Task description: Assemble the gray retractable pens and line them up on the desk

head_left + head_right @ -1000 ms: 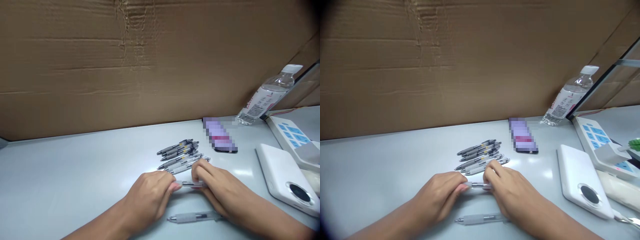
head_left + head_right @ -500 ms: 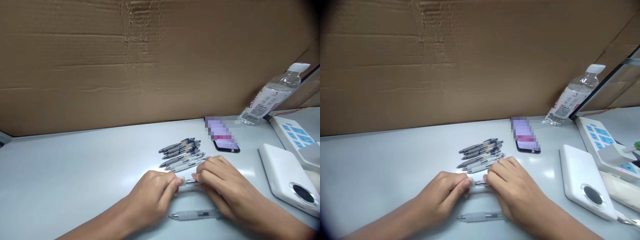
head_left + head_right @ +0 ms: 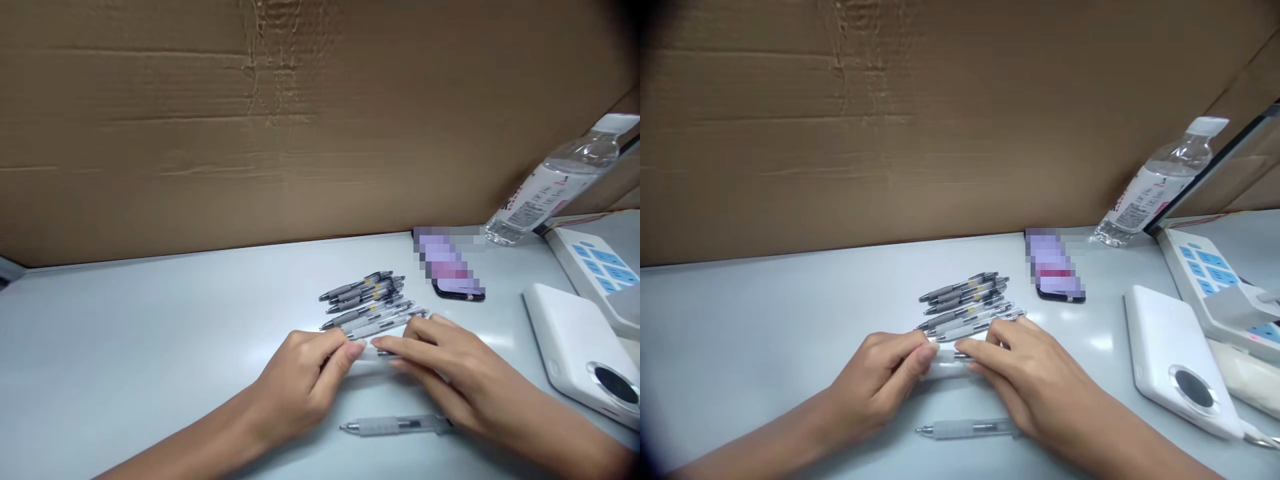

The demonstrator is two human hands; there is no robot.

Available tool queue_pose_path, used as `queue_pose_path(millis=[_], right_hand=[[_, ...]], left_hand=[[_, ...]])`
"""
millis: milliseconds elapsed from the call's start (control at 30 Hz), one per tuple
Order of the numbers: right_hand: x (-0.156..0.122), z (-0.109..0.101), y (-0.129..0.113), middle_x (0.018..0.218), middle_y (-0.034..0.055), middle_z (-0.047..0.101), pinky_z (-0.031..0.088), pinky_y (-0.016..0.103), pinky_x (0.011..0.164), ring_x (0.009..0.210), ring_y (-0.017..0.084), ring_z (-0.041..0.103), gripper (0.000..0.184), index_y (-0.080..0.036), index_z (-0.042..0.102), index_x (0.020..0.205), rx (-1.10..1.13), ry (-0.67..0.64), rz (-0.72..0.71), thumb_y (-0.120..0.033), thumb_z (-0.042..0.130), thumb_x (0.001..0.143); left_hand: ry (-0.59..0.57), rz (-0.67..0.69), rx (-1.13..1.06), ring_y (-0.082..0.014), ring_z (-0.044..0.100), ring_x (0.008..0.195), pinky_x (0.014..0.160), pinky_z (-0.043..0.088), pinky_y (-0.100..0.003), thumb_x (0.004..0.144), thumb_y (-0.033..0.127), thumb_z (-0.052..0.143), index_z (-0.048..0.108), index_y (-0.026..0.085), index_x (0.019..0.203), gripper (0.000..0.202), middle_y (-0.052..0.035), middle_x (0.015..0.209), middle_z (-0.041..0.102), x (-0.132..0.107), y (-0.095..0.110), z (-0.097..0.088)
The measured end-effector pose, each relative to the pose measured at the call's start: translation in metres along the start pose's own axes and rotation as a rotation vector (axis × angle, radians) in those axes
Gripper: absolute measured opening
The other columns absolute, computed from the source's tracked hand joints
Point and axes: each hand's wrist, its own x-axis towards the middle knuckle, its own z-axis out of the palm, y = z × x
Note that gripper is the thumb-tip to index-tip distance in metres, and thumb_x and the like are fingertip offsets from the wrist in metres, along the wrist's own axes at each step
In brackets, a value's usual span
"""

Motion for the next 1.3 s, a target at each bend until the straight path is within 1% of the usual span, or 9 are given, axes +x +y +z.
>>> queue_pose_path(millis=[67, 167, 267, 433, 600, 800, 967, 1167, 1300], right_hand=[[0.001, 0.0, 0.003, 0.076, 0.0041, 0.061, 0.045, 0.03, 0.059, 0.065, 0.017, 0.056, 0.031, -0.026, 0.066, 0.114, -0.076, 0.083, -0.077, -0.015, 0.044, 0.094], [0.0, -0.004, 0.007, 0.09, 0.0077, 0.066, 0.047, 0.032, 0.068, 0.077, 0.019, 0.06, 0.034, -0.023, 0.066, 0.11, -0.13, 0.18, -0.115, -0.007, 0.043, 0.09], [-0.002, -0.01, 0.012, 0.098, 0.0079, 0.067, 0.045, 0.033, 0.071, 0.083, 0.02, 0.06, 0.039, -0.023, 0.063, 0.113, -0.166, 0.158, -0.105, -0.004, 0.041, 0.088], [-0.004, -0.019, 0.02, 0.079, 0.0023, 0.061, 0.036, 0.03, 0.058, 0.064, 0.018, 0.053, 0.065, -0.036, 0.049, 0.137, -0.254, 0.035, -0.118, 0.0, 0.037, 0.085], [-0.005, -0.026, 0.03, 0.088, 0.0047, 0.063, 0.04, 0.034, 0.066, 0.072, 0.021, 0.055, 0.065, -0.039, 0.05, 0.136, -0.279, -0.027, -0.134, 0.0, 0.037, 0.086], [-0.012, -0.034, 0.044, 0.092, 0.0038, 0.063, 0.043, 0.034, 0.072, 0.08, 0.021, 0.057, 0.068, -0.045, 0.049, 0.136, -0.308, -0.144, -0.068, -0.001, 0.037, 0.085], [-0.014, -0.038, 0.044, 0.09, 0.0034, 0.062, 0.045, 0.033, 0.07, 0.08, 0.022, 0.058, 0.071, -0.046, 0.05, 0.135, -0.326, -0.224, -0.053, 0.001, 0.038, 0.082], [-0.02, -0.046, 0.04, 0.087, 0.0022, 0.065, 0.046, 0.034, 0.064, 0.073, 0.022, 0.061, 0.074, -0.046, 0.049, 0.136, -0.328, -0.263, -0.073, -0.002, 0.043, 0.077], [-0.025, -0.047, 0.034, 0.093, 0.0019, 0.069, 0.049, 0.036, 0.066, 0.077, 0.024, 0.066, 0.075, -0.045, 0.049, 0.136, -0.283, -0.297, -0.05, -0.003, 0.047, 0.074]], left_hand=[[-0.059, -0.196, -0.097, -0.0085, 0.035, 0.044, 0.046, 0.031, -0.021, 0.101, 0.04, 0.028, 0.042, 0.018, 0.055, 0.053, 0.004, 0.046, 0.039, 0.001, 0.003, 0.0], [-0.079, -0.384, -0.245, -0.0084, 0.031, 0.039, 0.042, 0.028, -0.021, 0.099, 0.052, 0.025, 0.036, 0.018, 0.047, 0.063, 0.0043, 0.039, 0.032, 0.004, 0.005, -0.003], [-0.051, -0.43, -0.316, -0.008, 0.03, 0.037, 0.04, 0.026, -0.022, 0.096, 0.057, 0.032, 0.037, 0.019, 0.049, 0.061, 0.0048, 0.038, 0.036, 0.007, 0.005, -0.008], [-0.021, -0.449, -0.347, -0.0073, 0.032, 0.038, 0.042, 0.027, -0.021, 0.094, 0.055, 0.039, 0.039, 0.018, 0.052, 0.056, 0.0043, 0.039, 0.042, 0.011, 0.002, -0.014], [0.042, -0.439, -0.316, -0.0072, 0.031, 0.039, 0.042, 0.027, -0.021, 0.094, 0.05, 0.039, 0.035, 0.019, 0.05, 0.053, 0.0046, 0.041, 0.038, 0.012, -0.005, -0.015], [0.055, -0.236, 0.021, -0.007, 0.022, 0.044, 0.044, 0.019, -0.023, 0.093, 0.035, 0.042, 0.029, 0.018, 0.055, 0.044, 0.0063, 0.048, 0.025, 0.007, -0.013, -0.011], [0.038, -0.01, 0.256, -0.0136, 0.048, 0.062, 0.057, 0.036, -0.025, 0.088, 0.027, 0.051, 0.056, 0.018, 0.074, 0.018, -0.0004, 0.068, 0.056, 0.003, -0.016, -0.007], [0.0, 0.147, 0.328, -0.0211, 0.052, 0.083, 0.071, 0.044, -0.034, 0.086, 0.024, 0.055, 0.063, 0.017, 0.09, 0.012, -0.0076, 0.088, 0.06, 0.002, -0.016, -0.008], [-0.062, 0.346, 0.334, -0.0222, 0.053, 0.094, 0.081, 0.043, -0.037, 0.088, 0.025, 0.057, 0.063, 0.025, 0.116, 0.028, -0.0085, 0.112, 0.06, 0.001, -0.011, -0.006]])
